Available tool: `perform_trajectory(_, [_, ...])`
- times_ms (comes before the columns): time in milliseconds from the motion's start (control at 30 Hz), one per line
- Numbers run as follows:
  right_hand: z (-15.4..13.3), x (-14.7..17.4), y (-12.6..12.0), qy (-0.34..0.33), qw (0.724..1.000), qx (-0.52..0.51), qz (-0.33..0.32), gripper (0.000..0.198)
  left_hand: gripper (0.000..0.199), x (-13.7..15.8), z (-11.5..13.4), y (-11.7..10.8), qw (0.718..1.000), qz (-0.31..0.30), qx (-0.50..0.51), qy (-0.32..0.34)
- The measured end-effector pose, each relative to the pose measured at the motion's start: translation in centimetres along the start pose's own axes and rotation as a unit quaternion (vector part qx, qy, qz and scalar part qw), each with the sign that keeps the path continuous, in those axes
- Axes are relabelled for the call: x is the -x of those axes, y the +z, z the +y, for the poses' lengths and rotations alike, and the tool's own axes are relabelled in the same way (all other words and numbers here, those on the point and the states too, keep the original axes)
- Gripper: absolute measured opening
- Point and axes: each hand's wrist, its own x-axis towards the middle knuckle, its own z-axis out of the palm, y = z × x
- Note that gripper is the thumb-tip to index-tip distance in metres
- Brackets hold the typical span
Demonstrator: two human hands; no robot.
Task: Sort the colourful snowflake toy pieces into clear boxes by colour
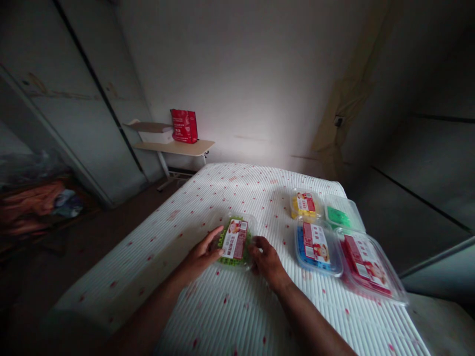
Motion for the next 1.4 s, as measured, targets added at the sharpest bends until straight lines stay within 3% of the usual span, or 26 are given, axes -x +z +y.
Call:
perform_trajectory(333, [-0.9, -0.3, -0.3, 0.06, 0.998, 0.0, -0.007, 0.031, 0.065, 0.0, 0.6, 0.4, 0.997, 0.037, -0.065, -0.005])
perform_trajectory(633, [-2.0, -0.2, -0.7, 0.08, 0.997, -0.008, 0.005, 0.034, 0.058, -0.3, 1.0, 0.1, 0.996, 0.068, -0.055, -0.018])
perform_trajectory(767, [-2.5, -2.2, -1.0, 0.023, 0.996, 0.02, 0.088, 0.037, 0.057, -1.7, 1.9, 0.0, 0.988, 0.11, -0.106, -0.004])
perform_trajectory(867, [-2.6, -4.1, -1.0, -0.025, 0.994, -0.004, 0.107, 0.042, 0.053, -3.3, 2.7, 0.0, 0.985, 0.122, -0.12, 0.015])
perform_trajectory(967, [-2.3, -5.7, -0.6, -0.024, 0.994, 0.001, 0.108, 0.043, 0.05, -4.4, 3.1, 0.2, 0.99, 0.103, -0.094, 0.003])
perform_trajectory(1200, [-1.1, -7.4, -0.1, -0.028, 0.988, 0.08, 0.129, 0.022, 0.055, -5.0, 2.3, 0.7, 0.996, 0.067, -0.057, -0.021])
perform_trajectory(1400, [-1.2, -7.6, 0.0, -0.049, 0.978, 0.135, 0.152, 0.026, 0.06, -5.2, 2.0, 0.6, 0.996, 0.071, -0.035, -0.027])
